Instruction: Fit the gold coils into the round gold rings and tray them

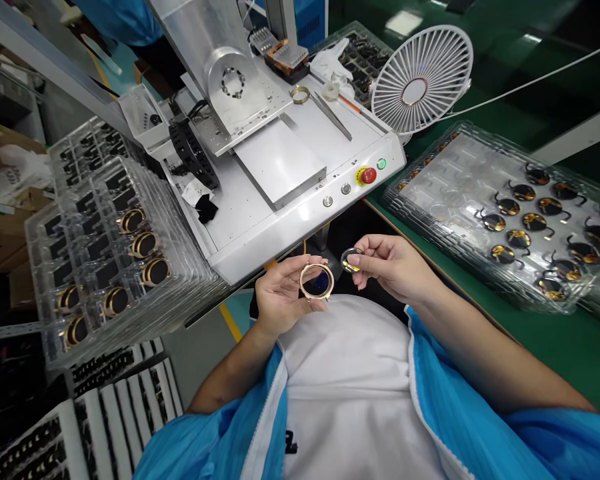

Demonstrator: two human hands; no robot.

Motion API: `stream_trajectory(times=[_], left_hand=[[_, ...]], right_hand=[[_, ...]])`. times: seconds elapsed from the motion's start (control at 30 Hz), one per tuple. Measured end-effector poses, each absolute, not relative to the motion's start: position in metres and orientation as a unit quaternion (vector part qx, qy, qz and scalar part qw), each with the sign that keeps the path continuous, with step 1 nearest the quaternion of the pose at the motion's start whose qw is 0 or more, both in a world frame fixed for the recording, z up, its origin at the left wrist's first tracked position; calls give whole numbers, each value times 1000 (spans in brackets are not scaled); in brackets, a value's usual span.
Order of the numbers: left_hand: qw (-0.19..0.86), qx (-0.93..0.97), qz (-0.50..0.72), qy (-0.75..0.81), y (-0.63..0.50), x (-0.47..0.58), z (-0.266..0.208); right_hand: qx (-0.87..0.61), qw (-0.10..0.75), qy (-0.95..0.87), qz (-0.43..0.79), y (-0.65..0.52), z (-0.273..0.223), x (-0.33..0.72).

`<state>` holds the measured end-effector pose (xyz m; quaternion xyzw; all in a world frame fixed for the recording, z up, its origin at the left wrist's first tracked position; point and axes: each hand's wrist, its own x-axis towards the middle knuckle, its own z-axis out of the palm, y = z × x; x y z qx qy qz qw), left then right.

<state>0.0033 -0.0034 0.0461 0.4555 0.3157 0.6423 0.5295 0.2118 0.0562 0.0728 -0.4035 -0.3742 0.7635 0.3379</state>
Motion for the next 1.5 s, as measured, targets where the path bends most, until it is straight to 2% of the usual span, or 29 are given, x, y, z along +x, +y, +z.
stream_trajectory(times=[0.97,1.5], left_hand=[[482,512,645,299,-5,4,53],[529,438,631,360,-7,9,39]], right_hand=[[-425,311,-367,767,59,69,212],[-377,288,-343,811,49,95,207]])
